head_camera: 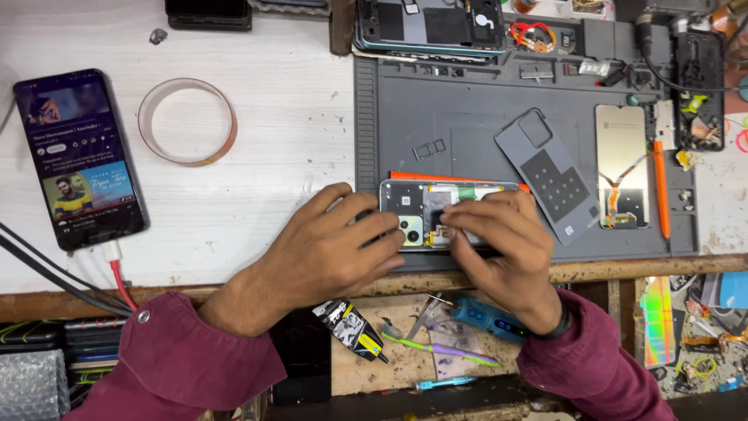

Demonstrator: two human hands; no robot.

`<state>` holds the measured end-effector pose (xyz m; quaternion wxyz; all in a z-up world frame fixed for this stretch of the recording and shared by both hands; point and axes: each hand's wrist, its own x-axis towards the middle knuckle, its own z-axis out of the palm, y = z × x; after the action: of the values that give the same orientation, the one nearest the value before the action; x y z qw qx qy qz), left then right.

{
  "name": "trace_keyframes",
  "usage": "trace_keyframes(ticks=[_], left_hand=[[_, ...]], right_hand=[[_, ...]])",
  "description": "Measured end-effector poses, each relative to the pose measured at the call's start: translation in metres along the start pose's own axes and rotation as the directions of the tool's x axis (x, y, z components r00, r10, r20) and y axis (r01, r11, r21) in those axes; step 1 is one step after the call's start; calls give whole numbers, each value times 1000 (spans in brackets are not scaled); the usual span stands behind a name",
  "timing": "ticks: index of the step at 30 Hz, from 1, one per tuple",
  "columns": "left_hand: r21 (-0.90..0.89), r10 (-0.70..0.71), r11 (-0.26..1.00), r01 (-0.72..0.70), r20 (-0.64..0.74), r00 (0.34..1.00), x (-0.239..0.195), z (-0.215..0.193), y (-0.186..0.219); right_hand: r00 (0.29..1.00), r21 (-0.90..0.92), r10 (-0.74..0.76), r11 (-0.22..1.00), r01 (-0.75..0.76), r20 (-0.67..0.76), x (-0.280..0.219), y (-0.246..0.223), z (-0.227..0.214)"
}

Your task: The person disassembles a smartphone, removes the camera module, and uses a screwdriver to work on the back cover. They then wipe the back cover with a cloth and apply glue around the camera module area.

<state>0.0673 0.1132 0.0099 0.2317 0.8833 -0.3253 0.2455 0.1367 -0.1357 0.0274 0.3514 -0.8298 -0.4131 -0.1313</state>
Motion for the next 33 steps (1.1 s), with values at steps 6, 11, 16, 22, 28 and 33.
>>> trace_keyframes(ticks=[6, 11, 16, 22, 28, 33], left_hand=[[-35, -199, 980, 198, -37, 979, 1, 3, -4], [-13, -302, 953, 302, 9, 953, 3, 3, -2], [6, -388, 922, 388, 55, 920, 4, 10, -4], [-39, -451, 889, 457, 96, 887, 6, 15, -4], [-126, -493, 852, 508, 133, 860, 9, 16, -3], [-213, -492, 832, 513, 146, 859, 7, 18, 0]], right_hand=[[999, 11, 3, 1000, -4, 42, 2, -1, 5], [996, -2, 26, 1000, -26, 80, 3, 0, 5], [995, -67, 94, 993, -92, 21, 7, 2, 4], [993, -107, 68, 993, -58, 93, 48, 24, -9], [942, -57, -73, 994, 97, 328, 86, 44, -4], [880, -105, -27, 991, 87, 474, 102, 39, -6]])
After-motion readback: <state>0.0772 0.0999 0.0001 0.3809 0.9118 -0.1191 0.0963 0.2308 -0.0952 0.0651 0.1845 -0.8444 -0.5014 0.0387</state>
